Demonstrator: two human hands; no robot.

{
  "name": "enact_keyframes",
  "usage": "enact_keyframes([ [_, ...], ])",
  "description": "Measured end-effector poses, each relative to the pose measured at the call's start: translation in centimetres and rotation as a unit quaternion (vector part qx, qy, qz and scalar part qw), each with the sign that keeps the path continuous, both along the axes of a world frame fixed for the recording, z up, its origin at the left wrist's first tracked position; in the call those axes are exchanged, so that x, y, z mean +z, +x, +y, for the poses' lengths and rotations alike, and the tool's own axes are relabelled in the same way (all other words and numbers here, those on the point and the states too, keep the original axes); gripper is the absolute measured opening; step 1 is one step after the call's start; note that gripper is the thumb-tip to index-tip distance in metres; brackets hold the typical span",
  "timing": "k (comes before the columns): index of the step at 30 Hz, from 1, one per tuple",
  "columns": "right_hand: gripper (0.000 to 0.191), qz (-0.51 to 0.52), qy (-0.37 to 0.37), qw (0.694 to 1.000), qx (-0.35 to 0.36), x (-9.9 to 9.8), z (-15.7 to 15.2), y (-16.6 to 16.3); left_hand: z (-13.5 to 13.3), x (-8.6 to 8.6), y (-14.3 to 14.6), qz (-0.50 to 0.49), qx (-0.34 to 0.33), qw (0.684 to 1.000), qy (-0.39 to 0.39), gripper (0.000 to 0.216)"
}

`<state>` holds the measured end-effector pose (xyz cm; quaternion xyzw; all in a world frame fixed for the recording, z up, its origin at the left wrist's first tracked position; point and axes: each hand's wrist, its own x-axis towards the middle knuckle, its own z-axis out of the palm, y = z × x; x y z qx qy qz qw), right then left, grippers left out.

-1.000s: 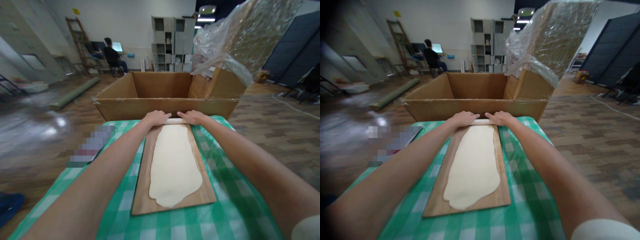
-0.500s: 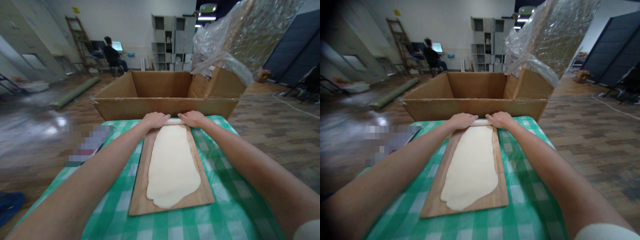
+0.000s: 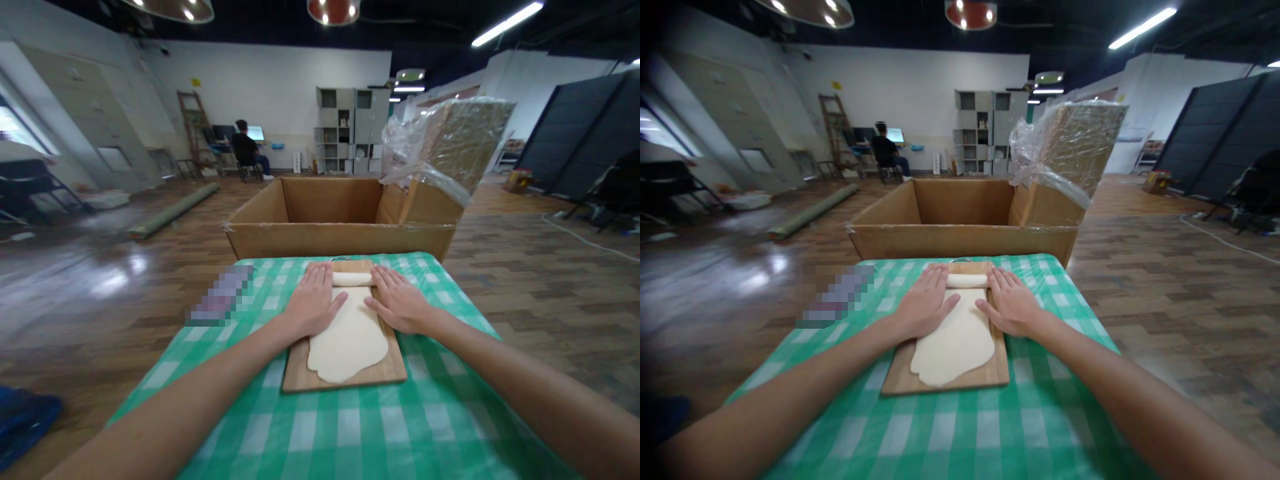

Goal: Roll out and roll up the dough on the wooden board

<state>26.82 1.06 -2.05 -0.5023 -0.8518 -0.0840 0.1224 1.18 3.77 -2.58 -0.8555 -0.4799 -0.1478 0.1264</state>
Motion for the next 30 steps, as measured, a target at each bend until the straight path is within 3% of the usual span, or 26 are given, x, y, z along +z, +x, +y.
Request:
enact_keyframes([
  [5,0.091,0.012,-0.012,1.000,-0.009,0.1,-0.5,-0.2,-0.1,0.2,-0.3,-0.009,-0.005,1.000,-0.030,0.084],
  [14,0.083,0.033,-0.100,0.993,-0.050,1.2,7.5,-0.5,5.9,1.4,0.6,-0.015,-0.005,0.996,-0.092,0.091],
  [19,0.082,0.039,-0.099,0.992,-0.071,1.1,9.3,-0.7,6.9,0.9,0.5,-0.011,-0.021,0.996,-0.082,0.088],
  [25,0.072,0.019,-0.069,0.997,-0.042,0.6,7.4,-0.6,5.4,0.9,0.1,0.003,-0.024,0.997,-0.078,0.085],
  [30,0.075,0.000,-0.009,1.000,-0.013,0.0,2.0,-0.4,0.4,0.9,-0.3,-0.004,-0.028,0.999,-0.044,0.082],
])
